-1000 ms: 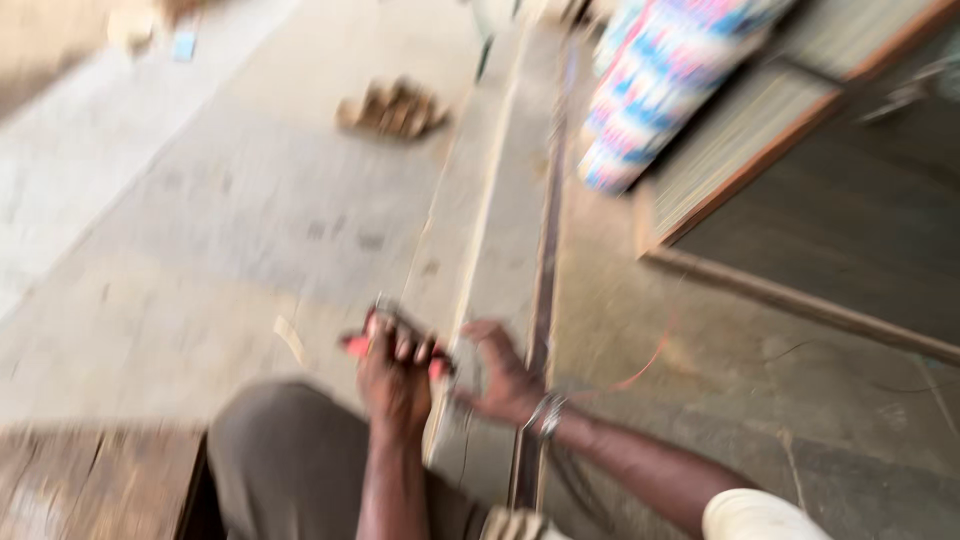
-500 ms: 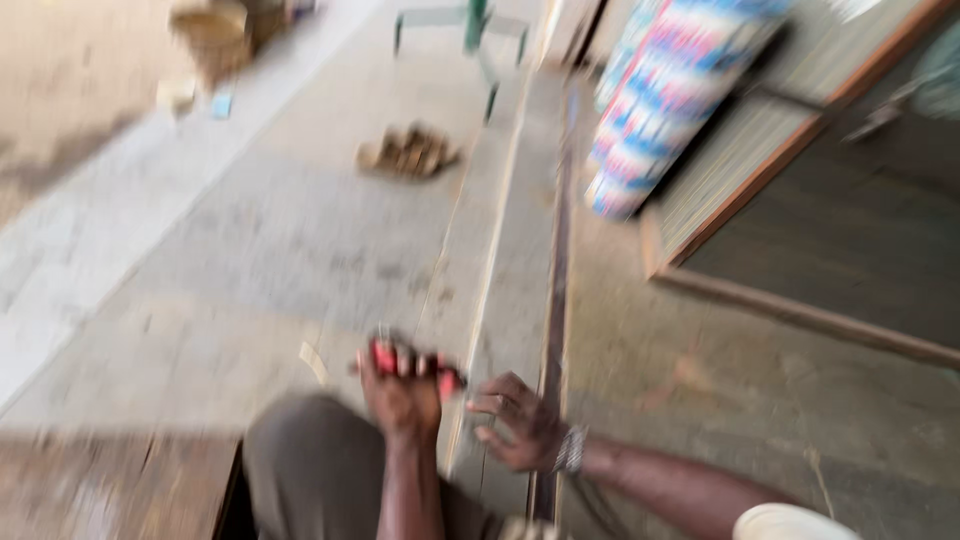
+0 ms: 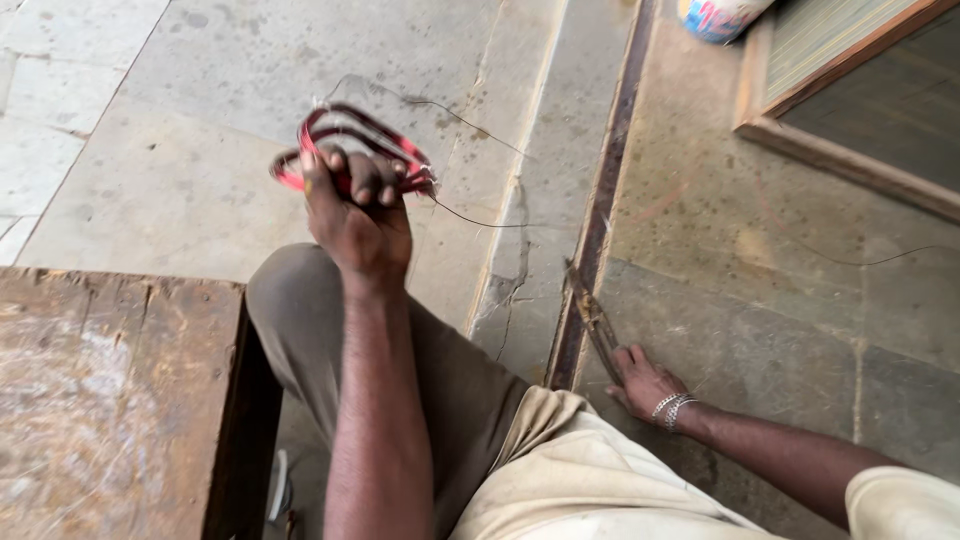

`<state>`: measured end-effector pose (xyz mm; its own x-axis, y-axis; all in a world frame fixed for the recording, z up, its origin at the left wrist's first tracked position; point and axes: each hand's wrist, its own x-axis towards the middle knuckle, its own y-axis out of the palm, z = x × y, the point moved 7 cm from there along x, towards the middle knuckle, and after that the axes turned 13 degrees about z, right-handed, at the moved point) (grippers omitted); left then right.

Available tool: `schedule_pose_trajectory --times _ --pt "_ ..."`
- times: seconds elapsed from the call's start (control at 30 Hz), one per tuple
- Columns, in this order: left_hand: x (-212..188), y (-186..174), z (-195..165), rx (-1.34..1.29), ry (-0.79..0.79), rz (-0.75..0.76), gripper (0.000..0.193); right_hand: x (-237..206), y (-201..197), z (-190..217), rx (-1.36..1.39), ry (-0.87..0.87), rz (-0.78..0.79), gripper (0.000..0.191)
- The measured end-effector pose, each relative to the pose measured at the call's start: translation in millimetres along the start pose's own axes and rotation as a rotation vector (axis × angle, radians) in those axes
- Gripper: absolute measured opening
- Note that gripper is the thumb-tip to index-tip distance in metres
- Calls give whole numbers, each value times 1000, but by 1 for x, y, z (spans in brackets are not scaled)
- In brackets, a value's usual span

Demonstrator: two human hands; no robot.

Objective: The person sits on the ground with a wooden board across their lap and fits brass-colored slot liner strips into the slots of a disassembled electric motor stator, trimming and arranging the strips with scissors. They then pick up a coil of red enameled copper wire, cut a length with pliers, and shape the wire loop on the board.

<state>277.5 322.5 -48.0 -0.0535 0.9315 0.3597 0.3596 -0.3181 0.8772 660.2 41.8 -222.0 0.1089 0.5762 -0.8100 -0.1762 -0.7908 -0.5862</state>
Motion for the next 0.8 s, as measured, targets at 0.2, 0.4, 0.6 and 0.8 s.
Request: schedule_pose_trajectory --times 0.2,0.4,0.6,0.8 --pt "3 -22 -5 -177 -63 -47 30 25 -1 -21 205 132 48 82" --pt "-2 -44 5 -239 -4 -190 27 21 -28 12 102 -222 -268 47" --pt "0 -51 1 -55 71 -315 27 26 -53 46 340 -2 -222 73" --pt "14 -44 -5 -119 35 -283 31 27 -48 46 1179 -157 -41 49"
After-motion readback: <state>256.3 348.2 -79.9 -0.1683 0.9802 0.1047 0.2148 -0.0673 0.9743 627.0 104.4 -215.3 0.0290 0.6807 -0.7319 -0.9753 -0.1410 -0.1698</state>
